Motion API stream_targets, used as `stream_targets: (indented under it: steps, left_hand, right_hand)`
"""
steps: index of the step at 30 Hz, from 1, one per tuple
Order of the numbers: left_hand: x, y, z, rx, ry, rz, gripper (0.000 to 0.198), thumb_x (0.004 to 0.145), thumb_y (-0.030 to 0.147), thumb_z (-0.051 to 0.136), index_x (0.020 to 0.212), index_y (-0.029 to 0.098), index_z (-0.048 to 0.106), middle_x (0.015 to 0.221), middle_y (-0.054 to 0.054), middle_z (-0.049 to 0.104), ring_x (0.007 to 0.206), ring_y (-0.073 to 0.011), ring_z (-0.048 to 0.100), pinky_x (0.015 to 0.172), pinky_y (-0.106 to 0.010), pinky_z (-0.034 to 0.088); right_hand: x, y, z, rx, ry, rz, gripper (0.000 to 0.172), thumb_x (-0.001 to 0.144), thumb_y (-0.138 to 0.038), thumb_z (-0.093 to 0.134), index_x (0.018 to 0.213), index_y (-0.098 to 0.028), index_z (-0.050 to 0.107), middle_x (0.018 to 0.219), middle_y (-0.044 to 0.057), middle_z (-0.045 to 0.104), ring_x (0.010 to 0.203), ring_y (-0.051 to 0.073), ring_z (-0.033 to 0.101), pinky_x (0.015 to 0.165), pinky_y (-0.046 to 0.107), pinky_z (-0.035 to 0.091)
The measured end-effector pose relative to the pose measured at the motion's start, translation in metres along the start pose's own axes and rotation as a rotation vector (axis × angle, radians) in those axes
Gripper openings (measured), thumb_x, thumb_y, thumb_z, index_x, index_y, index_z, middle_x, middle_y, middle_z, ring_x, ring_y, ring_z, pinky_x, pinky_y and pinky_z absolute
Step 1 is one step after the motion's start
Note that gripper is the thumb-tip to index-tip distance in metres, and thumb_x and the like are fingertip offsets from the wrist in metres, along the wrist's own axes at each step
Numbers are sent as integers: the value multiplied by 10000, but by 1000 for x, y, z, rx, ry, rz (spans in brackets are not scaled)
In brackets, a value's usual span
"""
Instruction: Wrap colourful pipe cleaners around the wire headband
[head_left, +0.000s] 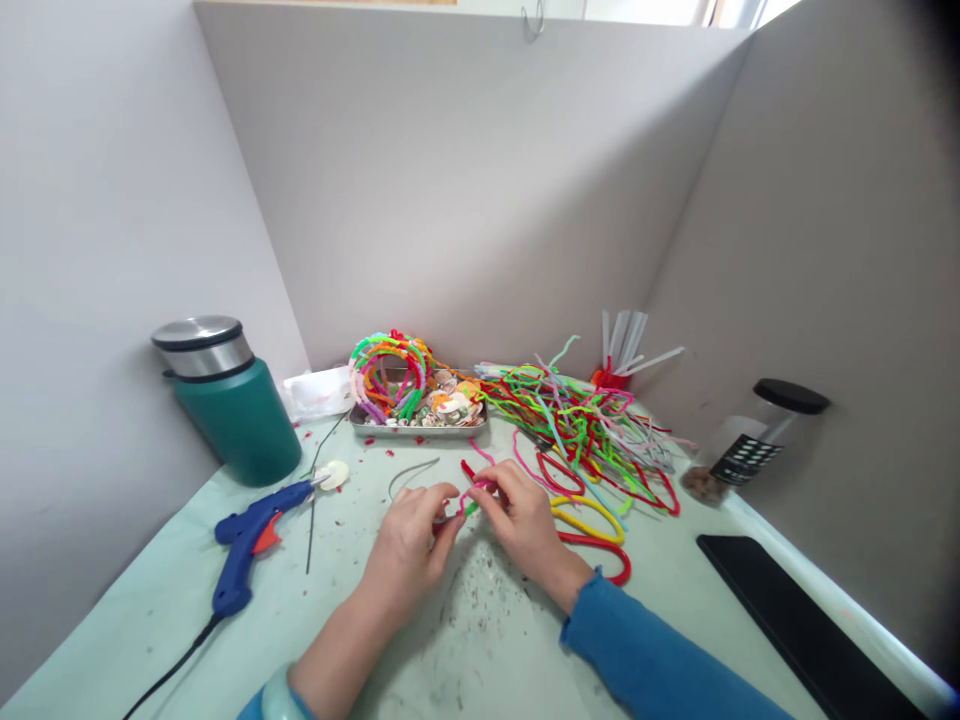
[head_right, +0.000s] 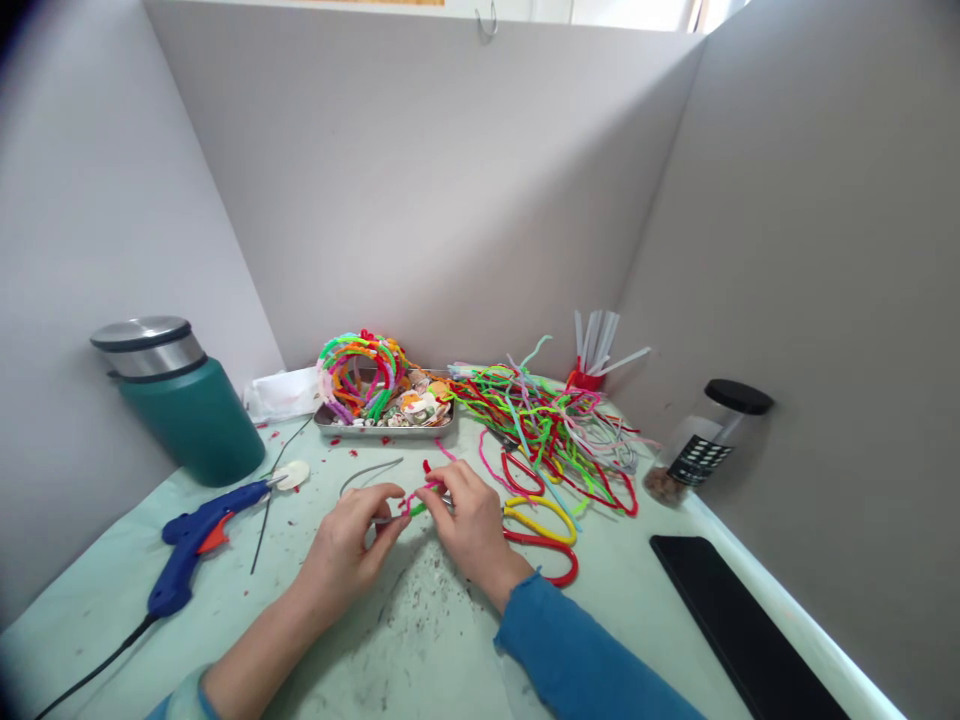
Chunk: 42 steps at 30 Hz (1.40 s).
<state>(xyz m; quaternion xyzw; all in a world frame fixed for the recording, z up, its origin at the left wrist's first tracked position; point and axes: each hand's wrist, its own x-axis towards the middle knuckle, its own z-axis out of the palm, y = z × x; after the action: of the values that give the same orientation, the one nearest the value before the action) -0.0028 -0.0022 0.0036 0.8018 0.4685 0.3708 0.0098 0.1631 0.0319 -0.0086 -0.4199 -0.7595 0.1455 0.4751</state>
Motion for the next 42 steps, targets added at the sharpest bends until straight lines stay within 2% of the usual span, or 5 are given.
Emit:
stream_targets:
  steps: [5,12,17,26,42]
  left_hand:
    - [1,-1,0,80,-24,145,174,864,180,438,918,198,603,651,-14,525,651,-153,483,630,-289,350]
    - [1,-4,1,23,115,46,110,843,196,490,877,168,591,699,-36,570,684,-161,505,660,-300,383]
    - [1,-1,-1,15,103,74,99,838,191,497,839,164,593,690,-37,587,675,-159,511,653,-304,387]
    - [4,1,-2,25,119,128,108,830,161,504,827,166,612,676,-31,596,668,-152,528,643,-295,394]
    - [3,-1,0,-105,118,95,135,820,150,510,907,177,608,756,-47,641,718,-164,568,661,-305,451]
  right_hand:
    - [2,-5,-3,-39,59,-66,161,826,-263,535,969,-193,565,959,77,566,930,209,519,820,351,415]
    - [-2,-12,-7,-70,261,-116,185,825,-229,504,993,-176,562,1037,105,536,997,225,484,876,392,371]
    - [-5,-7,3,89,18,144,300,868,-343,440,633,-181,530,587,4,526,579,137,497,569,254,379]
    - [4,-4,11,733,-162,751,427,733,-574,524,636,-158,525,454,-35,498,293,42,308,292,178,161]
    - [1,-8,5,1295,-345,964,311,714,-439,641,735,-155,515,545,-44,533,350,15,326,350,153,180]
